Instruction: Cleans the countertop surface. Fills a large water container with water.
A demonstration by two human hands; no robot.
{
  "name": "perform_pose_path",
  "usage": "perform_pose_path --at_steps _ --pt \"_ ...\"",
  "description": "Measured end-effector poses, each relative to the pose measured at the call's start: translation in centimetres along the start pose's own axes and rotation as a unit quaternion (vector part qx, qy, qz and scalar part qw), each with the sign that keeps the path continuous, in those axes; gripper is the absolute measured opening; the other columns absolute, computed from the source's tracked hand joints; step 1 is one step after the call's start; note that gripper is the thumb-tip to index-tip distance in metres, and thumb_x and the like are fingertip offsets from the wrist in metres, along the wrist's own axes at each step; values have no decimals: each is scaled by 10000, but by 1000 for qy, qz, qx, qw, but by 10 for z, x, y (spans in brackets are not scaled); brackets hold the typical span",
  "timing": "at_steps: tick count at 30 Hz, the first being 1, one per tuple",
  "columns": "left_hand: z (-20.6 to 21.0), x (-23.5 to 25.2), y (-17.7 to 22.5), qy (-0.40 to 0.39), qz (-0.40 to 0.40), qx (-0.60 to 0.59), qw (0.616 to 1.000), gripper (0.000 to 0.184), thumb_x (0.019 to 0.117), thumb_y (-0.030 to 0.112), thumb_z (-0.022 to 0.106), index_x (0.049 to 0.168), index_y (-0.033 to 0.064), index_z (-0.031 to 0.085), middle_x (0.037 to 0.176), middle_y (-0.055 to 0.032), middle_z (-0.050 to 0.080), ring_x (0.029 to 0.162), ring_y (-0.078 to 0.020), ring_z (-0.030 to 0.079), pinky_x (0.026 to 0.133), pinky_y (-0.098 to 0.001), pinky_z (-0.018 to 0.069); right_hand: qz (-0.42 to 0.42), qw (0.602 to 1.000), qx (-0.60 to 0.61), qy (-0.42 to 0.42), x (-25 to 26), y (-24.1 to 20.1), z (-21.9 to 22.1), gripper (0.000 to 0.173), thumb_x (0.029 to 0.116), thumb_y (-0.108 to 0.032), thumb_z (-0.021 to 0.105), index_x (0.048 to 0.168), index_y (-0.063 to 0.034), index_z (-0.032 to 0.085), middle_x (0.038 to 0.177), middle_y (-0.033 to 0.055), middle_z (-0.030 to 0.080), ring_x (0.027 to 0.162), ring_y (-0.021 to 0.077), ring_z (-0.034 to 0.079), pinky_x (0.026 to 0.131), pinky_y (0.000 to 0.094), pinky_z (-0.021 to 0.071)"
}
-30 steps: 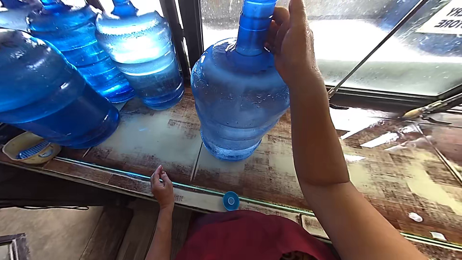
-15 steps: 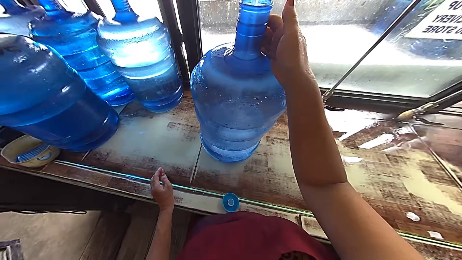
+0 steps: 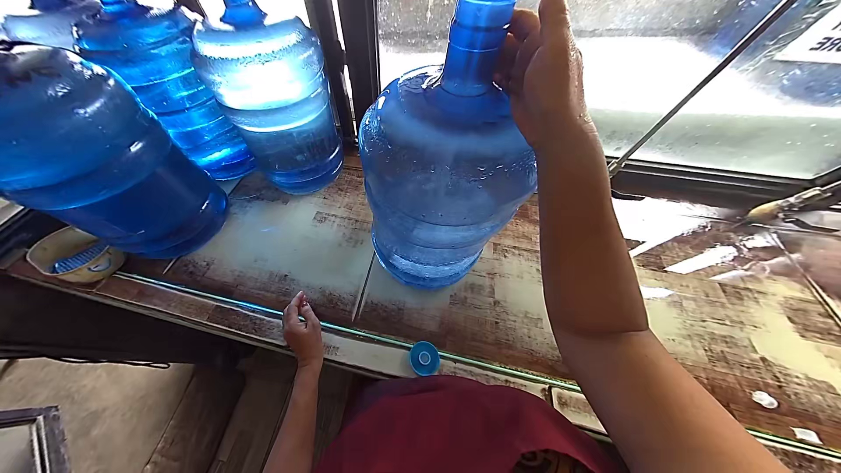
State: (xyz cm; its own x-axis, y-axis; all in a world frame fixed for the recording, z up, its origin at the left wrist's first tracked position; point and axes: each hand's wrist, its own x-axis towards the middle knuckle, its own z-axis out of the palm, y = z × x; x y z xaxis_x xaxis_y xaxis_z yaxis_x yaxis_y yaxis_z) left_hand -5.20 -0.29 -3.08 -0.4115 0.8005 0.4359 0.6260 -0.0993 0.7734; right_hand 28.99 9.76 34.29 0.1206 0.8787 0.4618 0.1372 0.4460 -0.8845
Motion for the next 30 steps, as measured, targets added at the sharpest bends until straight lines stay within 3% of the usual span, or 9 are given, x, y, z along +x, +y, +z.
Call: perform_pose_path --at_steps 30 --pt "1 0 0 3 -4 -2 1000 334 1052 70 453 1244 -125 643 1182 -304 684 1148 -397 660 1042 -474 487 -7 1000 -6 -15 -2 0 -1 715 1104 -399 -16 1424 17 469 1270 147 632 1142 144 627 1005 316 485"
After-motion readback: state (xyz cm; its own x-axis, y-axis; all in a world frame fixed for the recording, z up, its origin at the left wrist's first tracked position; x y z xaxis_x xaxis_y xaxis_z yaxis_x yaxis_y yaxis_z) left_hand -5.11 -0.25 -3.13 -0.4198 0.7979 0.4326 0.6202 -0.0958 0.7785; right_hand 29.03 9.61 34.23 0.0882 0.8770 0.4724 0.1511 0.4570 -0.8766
